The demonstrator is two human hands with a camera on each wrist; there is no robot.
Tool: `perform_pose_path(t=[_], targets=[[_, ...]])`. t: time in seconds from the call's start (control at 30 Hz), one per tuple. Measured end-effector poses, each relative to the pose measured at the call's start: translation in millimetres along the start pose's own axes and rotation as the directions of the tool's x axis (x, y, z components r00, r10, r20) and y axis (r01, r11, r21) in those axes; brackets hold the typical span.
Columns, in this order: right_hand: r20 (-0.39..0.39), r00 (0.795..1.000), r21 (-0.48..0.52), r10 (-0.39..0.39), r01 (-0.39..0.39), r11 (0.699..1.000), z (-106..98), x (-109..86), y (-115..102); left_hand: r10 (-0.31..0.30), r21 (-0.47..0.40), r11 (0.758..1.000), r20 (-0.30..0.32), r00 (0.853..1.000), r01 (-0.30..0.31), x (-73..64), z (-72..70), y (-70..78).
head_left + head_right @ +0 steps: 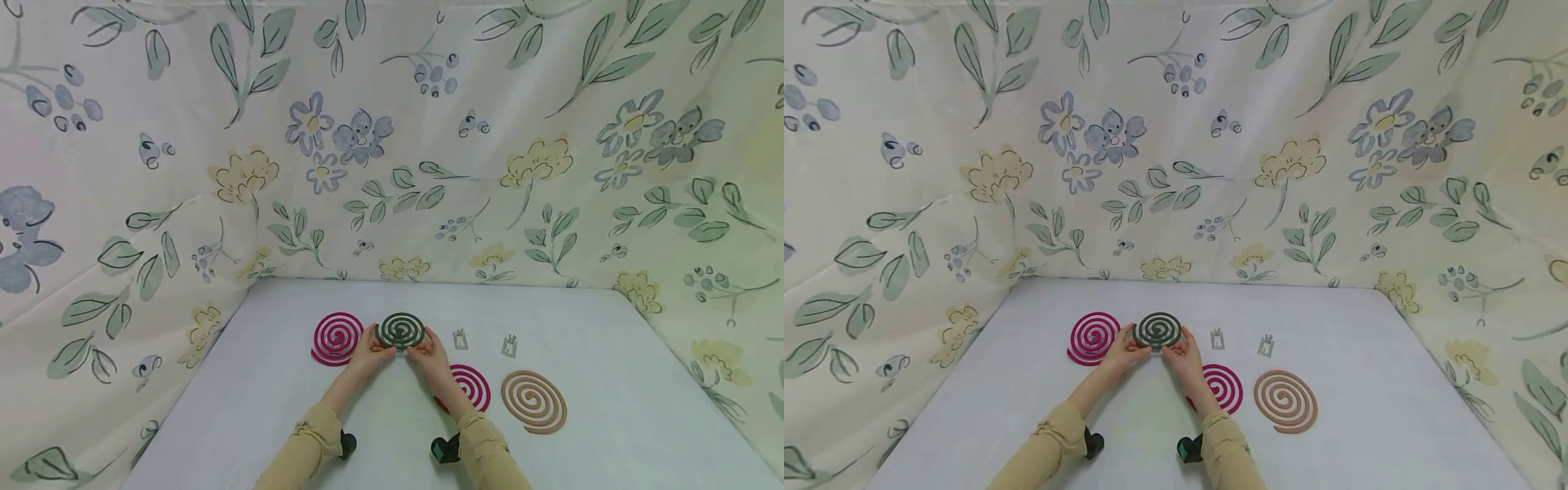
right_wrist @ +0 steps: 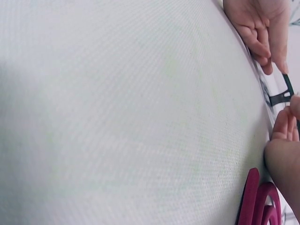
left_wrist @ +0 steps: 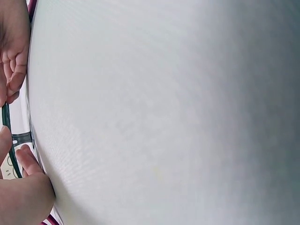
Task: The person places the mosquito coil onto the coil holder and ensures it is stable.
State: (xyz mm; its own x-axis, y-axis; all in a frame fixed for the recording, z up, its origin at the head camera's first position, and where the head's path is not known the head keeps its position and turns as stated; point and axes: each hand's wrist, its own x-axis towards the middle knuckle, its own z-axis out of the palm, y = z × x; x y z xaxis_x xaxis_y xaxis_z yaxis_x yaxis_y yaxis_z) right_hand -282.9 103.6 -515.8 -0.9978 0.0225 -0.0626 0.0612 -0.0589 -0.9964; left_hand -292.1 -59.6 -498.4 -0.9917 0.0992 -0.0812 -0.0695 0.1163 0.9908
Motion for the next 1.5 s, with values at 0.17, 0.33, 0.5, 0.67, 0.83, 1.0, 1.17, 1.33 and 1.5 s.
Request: perform_pose_path(t=[0.17,0.33,0.5,0.67,0.83,1.0,1.17,1.33,1.5], targets=[[0.009,1.0,-0.01,-0.004,0.004,1.0,0,-1.1,0,-0.002,0.002,1.0,0.001,1.0,0.002,9.3,-0.9,-12.6],[0.007,1.0,-0.01,-0.016,0.016,1.0,0,-1.8,0,0.014,-0.006,1.0,0.008,1.0,-0.014,5.0,-1.0,-7.5],[0.001,1.0,-0.014,-0.021,0.021,1.0,0,-1.2,0,0.017,0.0,1.0,0.012,1.0,-0.017,-7.0,-1.2,8.1],[0.002,1.0,-0.017,-0.017,0.017,1.0,1,-2.8,-1,0.014,0.002,1.0,0.009,1.0,-0.014,-5.1,-0.7,5.2],[0.006,1.0,-0.011,-0.019,0.02,1.0,1,-3.8,-2,0.008,0.012,1.0,-0.003,1.0,-0.008,5.8,-0.4,-9.7],[0.001,1.0,-0.007,-0.017,0.017,1.0,1,-2.4,0,0.004,0.025,1.0,-0.011,1.0,-0.004,7.4,-0.3,-11.5],[-0.004,1.0,-0.005,-0.009,0.009,1.0,0,-1.6,0,0.001,0.022,1.0,-0.008,1.0,-0.001,7.7,-0.2,-11.4],[0.003,1.0,-0.003,-0.011,0.011,1.0,0,-1.8,1,0.009,0.008,1.0,0.004,1.0,-0.009,10.2,-0.9,-12.9],[0.006,1.0,0.021,-0.02,0.02,1.0,1,-0.5,1,0.005,-0.006,1.0,0.006,1.0,-0.005,10.4,-1.3,-12.8]])
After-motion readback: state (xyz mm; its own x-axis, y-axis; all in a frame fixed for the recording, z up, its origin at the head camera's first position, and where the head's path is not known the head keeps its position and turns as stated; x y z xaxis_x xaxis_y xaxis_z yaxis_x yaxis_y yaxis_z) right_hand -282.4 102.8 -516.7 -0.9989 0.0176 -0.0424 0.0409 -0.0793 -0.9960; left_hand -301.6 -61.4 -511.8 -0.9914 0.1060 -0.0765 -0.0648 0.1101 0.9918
